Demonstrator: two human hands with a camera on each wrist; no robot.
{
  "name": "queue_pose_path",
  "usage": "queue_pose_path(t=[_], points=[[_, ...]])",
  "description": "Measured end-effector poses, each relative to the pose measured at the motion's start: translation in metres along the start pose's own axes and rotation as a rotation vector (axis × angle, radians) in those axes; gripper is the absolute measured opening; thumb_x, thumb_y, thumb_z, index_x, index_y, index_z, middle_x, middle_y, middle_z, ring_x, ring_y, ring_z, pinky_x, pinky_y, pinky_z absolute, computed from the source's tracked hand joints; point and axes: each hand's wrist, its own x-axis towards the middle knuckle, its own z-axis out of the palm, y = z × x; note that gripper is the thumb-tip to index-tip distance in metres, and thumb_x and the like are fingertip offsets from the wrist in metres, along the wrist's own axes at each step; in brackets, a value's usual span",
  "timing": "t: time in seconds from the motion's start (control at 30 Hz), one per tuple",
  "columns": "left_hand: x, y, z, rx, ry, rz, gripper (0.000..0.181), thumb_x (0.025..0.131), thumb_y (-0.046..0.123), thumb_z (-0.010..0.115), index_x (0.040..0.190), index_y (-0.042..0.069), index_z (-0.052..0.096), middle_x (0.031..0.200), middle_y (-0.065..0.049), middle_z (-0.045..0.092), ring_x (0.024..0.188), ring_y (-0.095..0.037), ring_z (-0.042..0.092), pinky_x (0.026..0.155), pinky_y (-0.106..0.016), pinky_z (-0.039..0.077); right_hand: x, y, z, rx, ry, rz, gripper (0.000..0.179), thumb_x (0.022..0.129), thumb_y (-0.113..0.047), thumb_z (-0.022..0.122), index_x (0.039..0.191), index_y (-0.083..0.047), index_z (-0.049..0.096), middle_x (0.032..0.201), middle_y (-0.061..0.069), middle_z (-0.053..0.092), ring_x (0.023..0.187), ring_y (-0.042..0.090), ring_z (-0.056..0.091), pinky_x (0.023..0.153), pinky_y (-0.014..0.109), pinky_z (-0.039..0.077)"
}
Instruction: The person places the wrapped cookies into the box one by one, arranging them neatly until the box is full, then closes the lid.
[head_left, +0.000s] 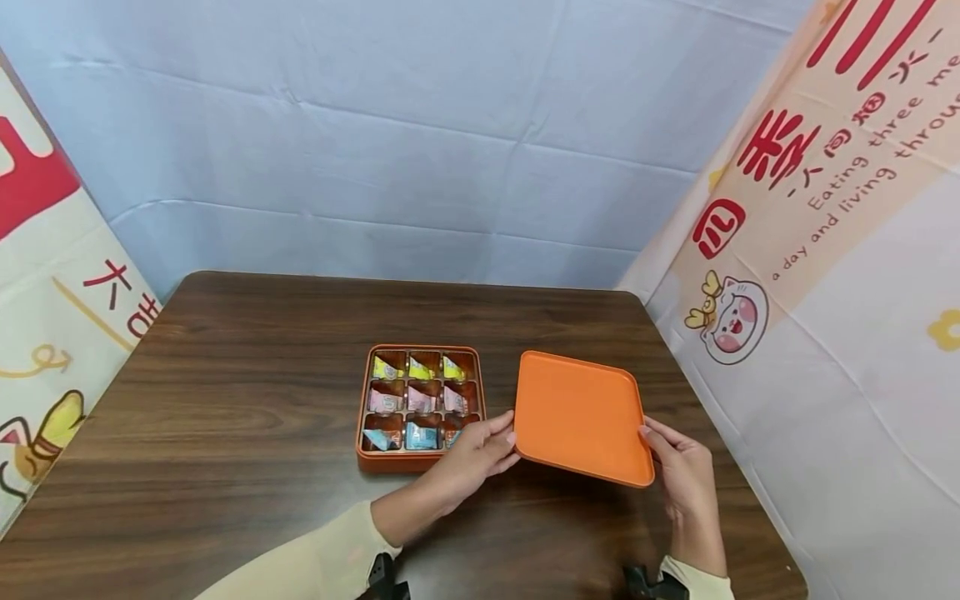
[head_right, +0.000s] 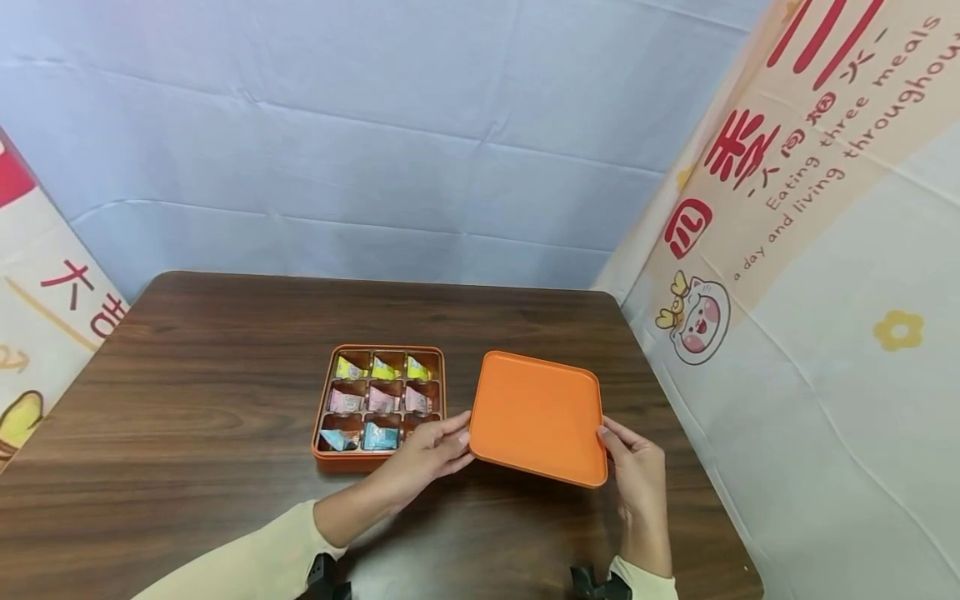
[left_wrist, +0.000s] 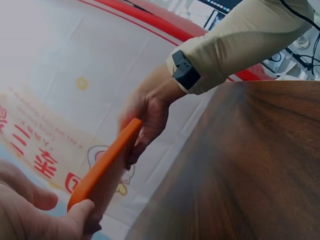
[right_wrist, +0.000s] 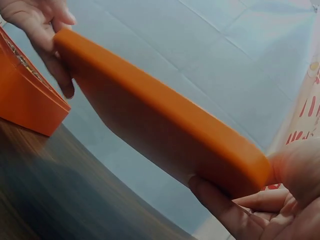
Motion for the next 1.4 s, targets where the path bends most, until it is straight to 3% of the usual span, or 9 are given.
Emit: queue_pose_path(t=[0.23, 0.47, 0.7, 0.87, 1.17, 1.23, 1.4], points=[[-0.002, 0.007, -0.007, -0.025, 0.018, 0.006, 0.052, 0.107, 0.004, 0.049, 0.154, -0.008, 0.031, 0.153, -0.027, 0.042, 0.135, -0.034, 0.051, 0.102, -0.043, 0.05, -0.005, -0.005, 0.006, 0.029, -0.023, -0.014, 0.017, 0.099, -0.013, 0.068, 0.112, -0.011, 0.078, 0.088, -0.009, 0.075, 0.079, 0.008, 0.072, 0.067, 0.028, 0.062], [-0.008, 0.022, -0.018, -0.001, 0.018, -0.04, 0.061, 0.1, 0.005, 0.064, 0.154, -0.003, 0.037, 0.144, -0.024, 0.054, 0.124, -0.031, 0.062, 0.093, -0.037, 0.056, -0.011, -0.014, 0.017, -0.009, -0.007, -0.064, 0.022, 0.099, -0.015, 0.069, 0.117, -0.004, 0.076, 0.089, -0.01, 0.075, 0.079, 0.007, 0.072, 0.067, 0.026, 0.061], [-0.015, 0.032, -0.03, 0.094, 0.047, -0.063, 0.065, 0.096, 0.012, 0.072, 0.154, 0.004, 0.042, 0.144, -0.021, 0.055, 0.113, -0.026, 0.069, 0.092, -0.038, 0.057, -0.016, -0.017, 0.03, -0.003, 0.014, -0.06, 0.031, 0.098, -0.014, 0.069, 0.123, 0.004, 0.071, 0.088, -0.008, 0.075, 0.079, 0.008, 0.071, 0.068, 0.025, 0.061], [-0.021, 0.036, -0.038, 0.087, 0.035, -0.079, 0.067, 0.095, 0.01, 0.073, 0.153, 0.002, 0.042, 0.143, -0.022, 0.056, 0.111, -0.025, 0.069, 0.094, -0.041, 0.057, -0.02, -0.017, 0.038, 0.0, 0.016, -0.07, 0.034, 0.098, -0.014, 0.07, 0.125, 0.007, 0.069, 0.089, -0.009, 0.076, 0.08, 0.008, 0.071, 0.069, 0.025, 0.061], [-0.031, 0.045, -0.062, 0.061, 0.033, -0.099, 0.07, 0.091, 0.003, 0.075, 0.153, 0.001, 0.043, 0.14, -0.023, 0.058, 0.109, -0.028, 0.07, 0.095, -0.044, 0.055, -0.029, -0.021, 0.053, 0.013, -0.107, -0.078, 0.048, 0.099, -0.018, 0.069, 0.135, 0.011, 0.058, 0.091, -0.004, 0.077, 0.076, 0.012, 0.074, 0.06, 0.029, 0.061], [-0.034, 0.046, -0.068, 0.048, 0.027, -0.097, 0.071, 0.091, 0.002, 0.075, 0.153, 0.0, 0.042, 0.139, -0.023, 0.059, 0.109, -0.027, 0.071, 0.097, -0.045, 0.054, -0.032, -0.021, 0.057, 0.017, -0.146, -0.079, 0.05, 0.1, -0.019, 0.068, 0.138, 0.011, 0.056, 0.093, -0.004, 0.077, 0.08, 0.014, 0.075, 0.065, 0.034, 0.062], [-0.041, 0.045, -0.08, 0.039, 0.029, -0.084, 0.072, 0.09, -0.001, 0.074, 0.153, -0.003, 0.04, 0.135, -0.025, 0.061, 0.106, -0.026, 0.071, 0.098, -0.049, 0.052, -0.037, -0.019, 0.066, 0.008, -0.213, -0.072, 0.049, 0.101, -0.019, 0.066, 0.141, 0.007, 0.054, 0.097, -0.004, 0.077, 0.084, 0.014, 0.075, 0.069, 0.033, 0.063]])
